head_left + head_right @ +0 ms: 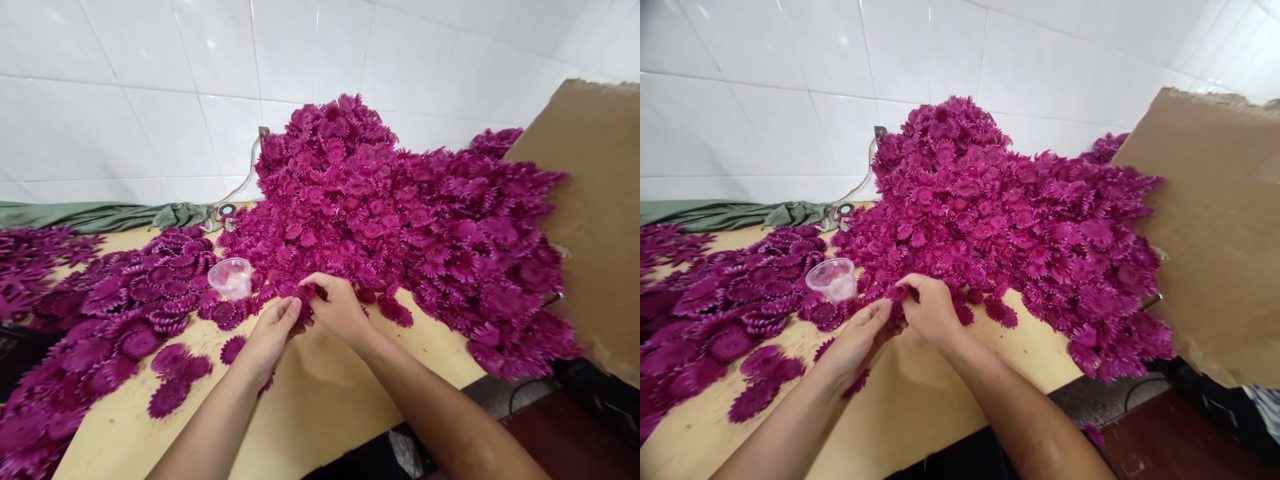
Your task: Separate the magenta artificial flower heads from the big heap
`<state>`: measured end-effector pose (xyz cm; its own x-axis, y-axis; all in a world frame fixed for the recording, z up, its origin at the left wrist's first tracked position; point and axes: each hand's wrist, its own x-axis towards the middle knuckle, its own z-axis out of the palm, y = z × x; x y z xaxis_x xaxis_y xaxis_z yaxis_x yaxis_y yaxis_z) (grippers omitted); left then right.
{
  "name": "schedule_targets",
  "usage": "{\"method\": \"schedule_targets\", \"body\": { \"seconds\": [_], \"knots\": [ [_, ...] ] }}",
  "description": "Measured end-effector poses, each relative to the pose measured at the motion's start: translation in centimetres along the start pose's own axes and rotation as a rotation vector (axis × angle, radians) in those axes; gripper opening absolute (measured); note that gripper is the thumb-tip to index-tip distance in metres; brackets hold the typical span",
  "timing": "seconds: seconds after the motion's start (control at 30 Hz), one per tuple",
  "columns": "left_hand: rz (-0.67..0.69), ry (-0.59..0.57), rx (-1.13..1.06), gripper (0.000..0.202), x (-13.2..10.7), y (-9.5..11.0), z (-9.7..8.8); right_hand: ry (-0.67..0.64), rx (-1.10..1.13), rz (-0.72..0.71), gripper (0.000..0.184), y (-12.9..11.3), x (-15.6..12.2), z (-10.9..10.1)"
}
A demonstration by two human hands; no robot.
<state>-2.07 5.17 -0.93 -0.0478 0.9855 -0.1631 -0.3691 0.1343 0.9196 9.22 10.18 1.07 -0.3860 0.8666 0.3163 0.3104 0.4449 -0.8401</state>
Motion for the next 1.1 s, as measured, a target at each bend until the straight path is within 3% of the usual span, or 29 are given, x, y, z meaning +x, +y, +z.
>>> {"method": "schedule_targets", "body": {
  "seconds": [0.1,0.17,0.23,0.47,0.57,0.67,0.73,0.83,0.97,1.1],
  "knots": [
    [0.028,0.064,-0.03,0.037,0.1,0.2,-0.2,0.085,0.174,0.218,0.012,0.3,1.3,-0.4],
    [0.05,0.125,0.002,0.033,0.3,0.2,-0.5,0.061,0.327,0.42,0.026,0.4,1.8,-0.6],
    [0.064,0.151,0.077,0.028,0.5,0.0,-0.7,-0.014,0.392,0.509,0.03,0.4,1.6,-0.6],
    [0.06,0.189,0.127,0.04,0.8,-0.5,-0.9,-0.239,0.337,0.229,0.029,0.0,-1.0,0.8],
    [0.076,0.22,0.14,0.045,0.9,-0.6,-1.0,-0.197,0.262,0.173,0.016,0.3,-0.9,1.1],
    [0.072,0.184,0.175,0.042,0.8,-0.6,-0.7,-0.055,0.106,0.13,0.009,0.7,-0.2,1.1],
    [0.071,0.11,0.208,0.037,0.6,-0.4,-0.4,0.033,0.1,0.164,0.01,0.8,0.5,0.9],
    [0.082,0.058,0.205,0.033,0.2,-0.1,-0.2,0.084,0.247,0.333,0.015,0.9,1.4,0.5],
    [0.065,0.108,0.148,0.035,0.3,0.1,-0.7,-0.019,0.406,0.454,0.019,0.7,1.1,0.1],
    [0.078,0.232,0.101,0.047,0.8,-0.2,-1.1,-0.209,0.319,0.36,0.036,0.2,-0.3,0.4]
  ]
}}
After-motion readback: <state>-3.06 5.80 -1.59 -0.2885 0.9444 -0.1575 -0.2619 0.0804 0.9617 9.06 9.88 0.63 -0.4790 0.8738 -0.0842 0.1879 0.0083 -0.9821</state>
